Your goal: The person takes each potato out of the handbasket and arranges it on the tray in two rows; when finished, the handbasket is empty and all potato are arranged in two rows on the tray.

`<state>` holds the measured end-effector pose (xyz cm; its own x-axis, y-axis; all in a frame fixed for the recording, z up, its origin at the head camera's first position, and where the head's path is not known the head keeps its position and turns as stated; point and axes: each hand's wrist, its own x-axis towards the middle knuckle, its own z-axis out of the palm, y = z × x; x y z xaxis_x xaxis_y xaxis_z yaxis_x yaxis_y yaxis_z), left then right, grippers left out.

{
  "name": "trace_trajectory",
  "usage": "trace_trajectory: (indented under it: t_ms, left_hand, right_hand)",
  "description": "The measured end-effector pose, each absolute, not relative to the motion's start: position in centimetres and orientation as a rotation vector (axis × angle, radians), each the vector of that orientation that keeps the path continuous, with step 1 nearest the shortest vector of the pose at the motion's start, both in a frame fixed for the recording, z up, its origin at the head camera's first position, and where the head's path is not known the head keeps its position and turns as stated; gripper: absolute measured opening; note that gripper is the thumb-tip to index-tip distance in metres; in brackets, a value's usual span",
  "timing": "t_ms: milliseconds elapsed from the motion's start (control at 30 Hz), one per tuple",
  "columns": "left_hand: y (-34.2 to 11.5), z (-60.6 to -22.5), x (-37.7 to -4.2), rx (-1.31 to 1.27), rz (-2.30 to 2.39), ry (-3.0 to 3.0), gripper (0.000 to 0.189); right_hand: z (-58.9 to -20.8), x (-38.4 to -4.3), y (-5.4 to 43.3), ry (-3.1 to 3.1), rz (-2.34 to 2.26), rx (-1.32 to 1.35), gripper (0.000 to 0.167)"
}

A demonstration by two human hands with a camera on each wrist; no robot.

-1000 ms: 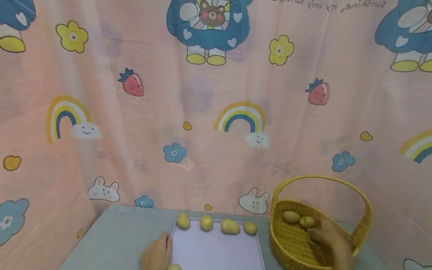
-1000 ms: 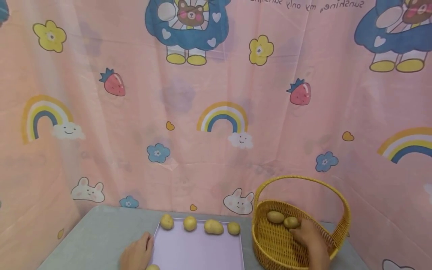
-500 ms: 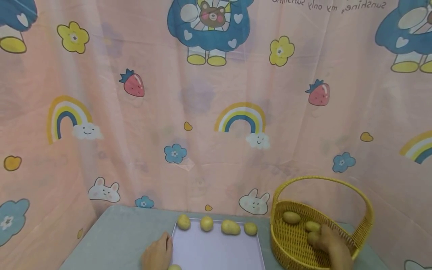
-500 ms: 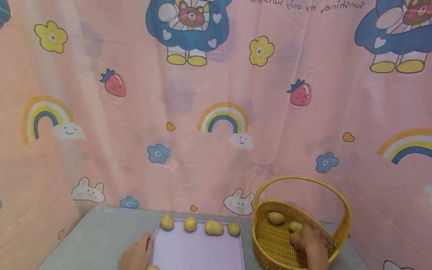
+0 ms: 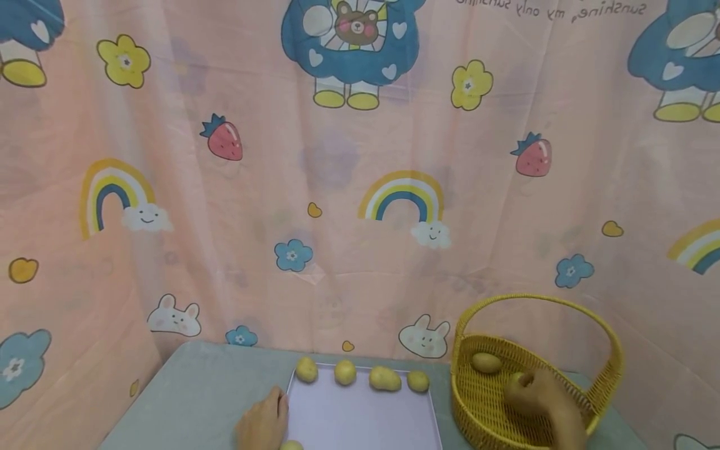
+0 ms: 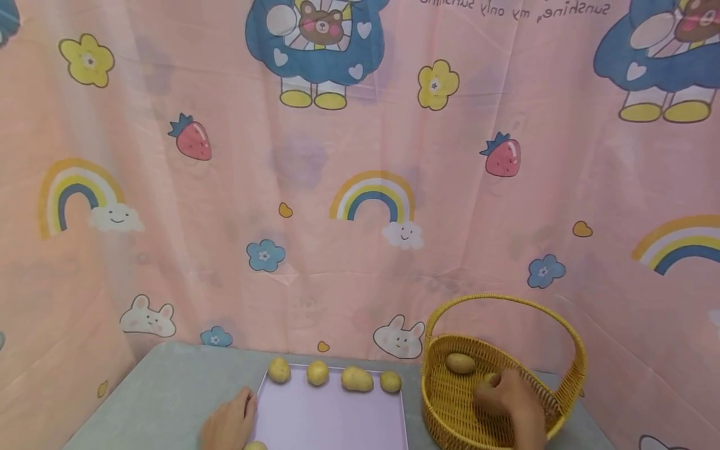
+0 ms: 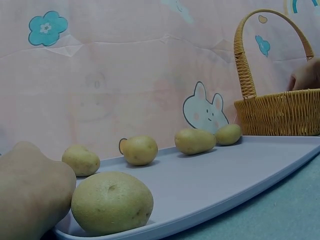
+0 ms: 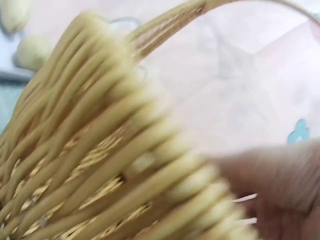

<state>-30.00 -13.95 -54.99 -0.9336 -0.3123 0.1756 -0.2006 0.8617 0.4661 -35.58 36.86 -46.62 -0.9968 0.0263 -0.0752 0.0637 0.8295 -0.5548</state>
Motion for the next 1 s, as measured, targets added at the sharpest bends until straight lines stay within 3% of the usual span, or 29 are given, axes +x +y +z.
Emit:
trace_trajectory:
  t_ms: [367, 567, 767, 1000]
  left_hand:
    - [-13.8, -54.7, -30.0, 0.389, -0.649, -2.798, 0.017]
    - [-13.9, -54.9, -29.8, 0.364, -0.655, -2.771, 0.018]
    - [-14.0, -54.9, -29.9, 0.378, -0.649, -2.771, 0.017]
    - [-13.9, -54.8, -30.0, 0.390, -0.664, -2.790, 0.017]
  right_hand:
    - [-41.8, -34.3, 33.3, 2.849, -1.055, 0.129, 0.083]
    - [-40.9, -33.7, 32.5, 2.806, -1.193, 0.037, 0.070]
    - [-39.5, -32.9, 31.6, 2.807, -1.176, -0.046, 0.068]
    - [-38.8, -32.7, 29.9, 2.800, -1.163, -0.383, 0.049]
